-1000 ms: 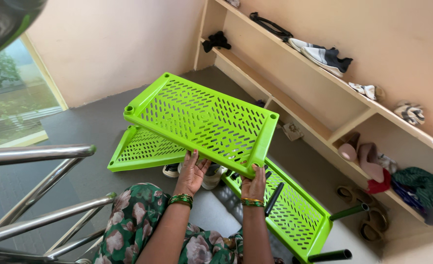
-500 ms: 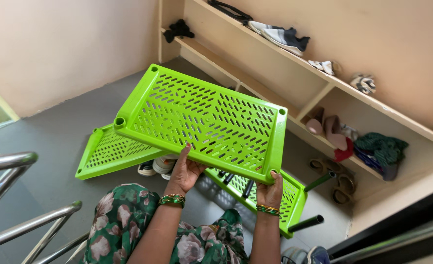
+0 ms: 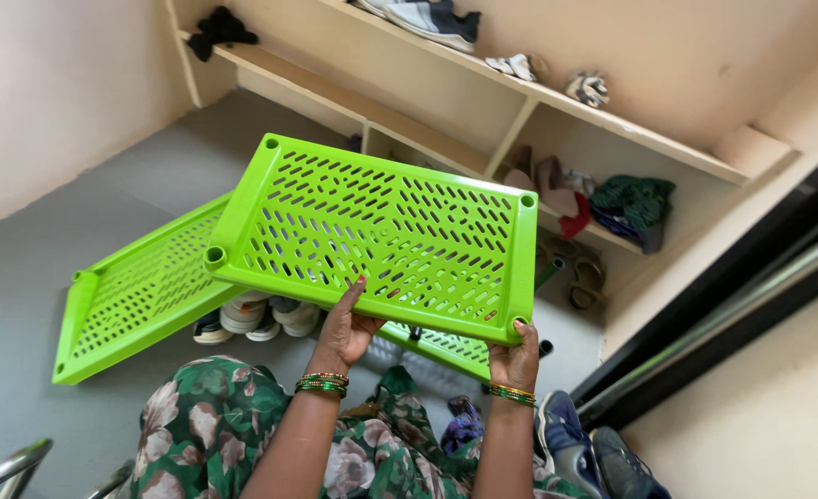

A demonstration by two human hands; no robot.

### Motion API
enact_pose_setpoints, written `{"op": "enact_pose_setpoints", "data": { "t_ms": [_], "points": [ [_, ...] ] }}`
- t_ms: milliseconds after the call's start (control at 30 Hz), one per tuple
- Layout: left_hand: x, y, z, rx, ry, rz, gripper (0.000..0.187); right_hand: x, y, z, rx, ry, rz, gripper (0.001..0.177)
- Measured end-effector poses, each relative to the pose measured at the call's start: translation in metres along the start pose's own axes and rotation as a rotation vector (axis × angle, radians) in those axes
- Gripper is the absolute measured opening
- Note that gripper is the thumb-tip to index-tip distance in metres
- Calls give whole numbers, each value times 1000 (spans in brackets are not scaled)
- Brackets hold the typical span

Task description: The person inserts black metal legs into a green plastic stool seat, wipes the seat with a cloth, and places a second green plastic seat on top of the legs.

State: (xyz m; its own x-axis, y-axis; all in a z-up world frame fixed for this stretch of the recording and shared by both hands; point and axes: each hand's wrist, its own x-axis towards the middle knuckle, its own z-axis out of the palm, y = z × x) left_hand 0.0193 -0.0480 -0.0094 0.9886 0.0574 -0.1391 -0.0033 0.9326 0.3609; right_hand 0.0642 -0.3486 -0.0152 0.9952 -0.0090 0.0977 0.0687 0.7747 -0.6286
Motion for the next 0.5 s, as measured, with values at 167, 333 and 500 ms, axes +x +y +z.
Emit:
{"op": "enact_pose_setpoints", "data": {
  "t_ms": [167, 333, 500],
  "points": [
    [13, -36, 2, 14, 25, -79, 45, -14, -26, -19, -24, 135, -29, 45],
    [25, -64, -7, -75, -31, -129, 40, -27, -47, -22, -50, 131, -24, 43],
    [28, -79, -12, -138, -25, -176, 37, -33, -44, -52, 156, 131, -32, 76]
  ]
}}
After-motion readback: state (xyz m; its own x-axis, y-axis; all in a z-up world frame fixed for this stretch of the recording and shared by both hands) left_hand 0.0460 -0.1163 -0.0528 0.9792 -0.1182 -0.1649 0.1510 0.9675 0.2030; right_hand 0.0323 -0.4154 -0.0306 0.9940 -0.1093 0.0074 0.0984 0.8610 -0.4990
